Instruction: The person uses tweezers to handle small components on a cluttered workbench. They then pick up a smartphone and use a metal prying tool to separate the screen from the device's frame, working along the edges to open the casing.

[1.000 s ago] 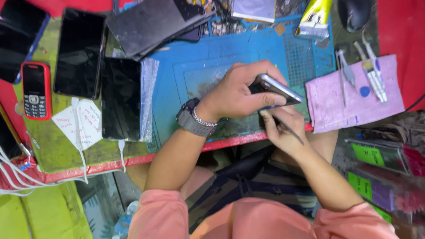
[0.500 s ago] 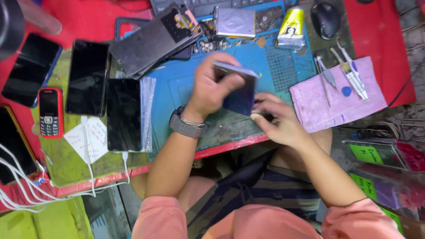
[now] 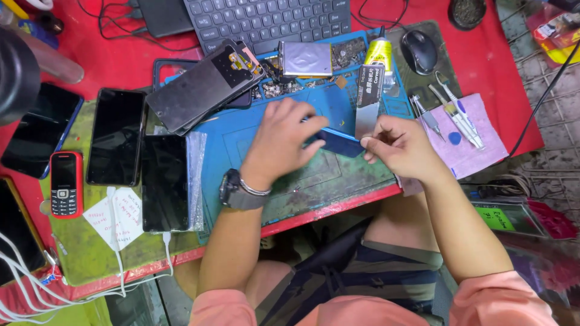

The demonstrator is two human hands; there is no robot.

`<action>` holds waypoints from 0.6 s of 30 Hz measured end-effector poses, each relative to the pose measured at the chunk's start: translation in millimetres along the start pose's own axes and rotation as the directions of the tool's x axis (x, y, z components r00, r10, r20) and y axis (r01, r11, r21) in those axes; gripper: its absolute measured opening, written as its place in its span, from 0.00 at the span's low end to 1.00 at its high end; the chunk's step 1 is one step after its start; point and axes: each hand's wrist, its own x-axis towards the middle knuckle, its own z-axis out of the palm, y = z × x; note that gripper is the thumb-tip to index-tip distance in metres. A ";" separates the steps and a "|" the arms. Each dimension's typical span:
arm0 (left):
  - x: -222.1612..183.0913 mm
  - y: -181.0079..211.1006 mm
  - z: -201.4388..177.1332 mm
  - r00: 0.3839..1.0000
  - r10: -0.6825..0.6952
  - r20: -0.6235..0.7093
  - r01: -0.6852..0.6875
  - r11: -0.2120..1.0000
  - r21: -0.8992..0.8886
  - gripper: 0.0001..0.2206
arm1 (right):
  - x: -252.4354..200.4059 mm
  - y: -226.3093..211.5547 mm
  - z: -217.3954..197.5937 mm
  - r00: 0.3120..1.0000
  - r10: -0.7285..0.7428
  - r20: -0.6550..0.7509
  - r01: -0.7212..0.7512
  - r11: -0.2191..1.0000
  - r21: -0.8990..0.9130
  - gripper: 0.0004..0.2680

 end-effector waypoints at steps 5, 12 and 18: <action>1.1 22.4 33.3 0.995 0.101 -0.017 -0.099 0.990 0.100 0.18 | 3.5 1.7 -1.6 0.999 0.040 0.019 -0.041 0.996 0.079 0.03; -0.1 30.4 56.0 0.980 0.164 -0.110 -0.155 0.984 0.088 0.07 | 22.8 -14.7 -8.9 0.991 0.045 0.128 -0.060 0.991 0.117 0.03; 3.2 36.0 52.8 0.989 0.133 -0.066 -0.126 0.987 0.094 0.13 | 24.9 1.4 -14.2 0.986 0.081 0.147 -0.103 0.984 0.145 0.03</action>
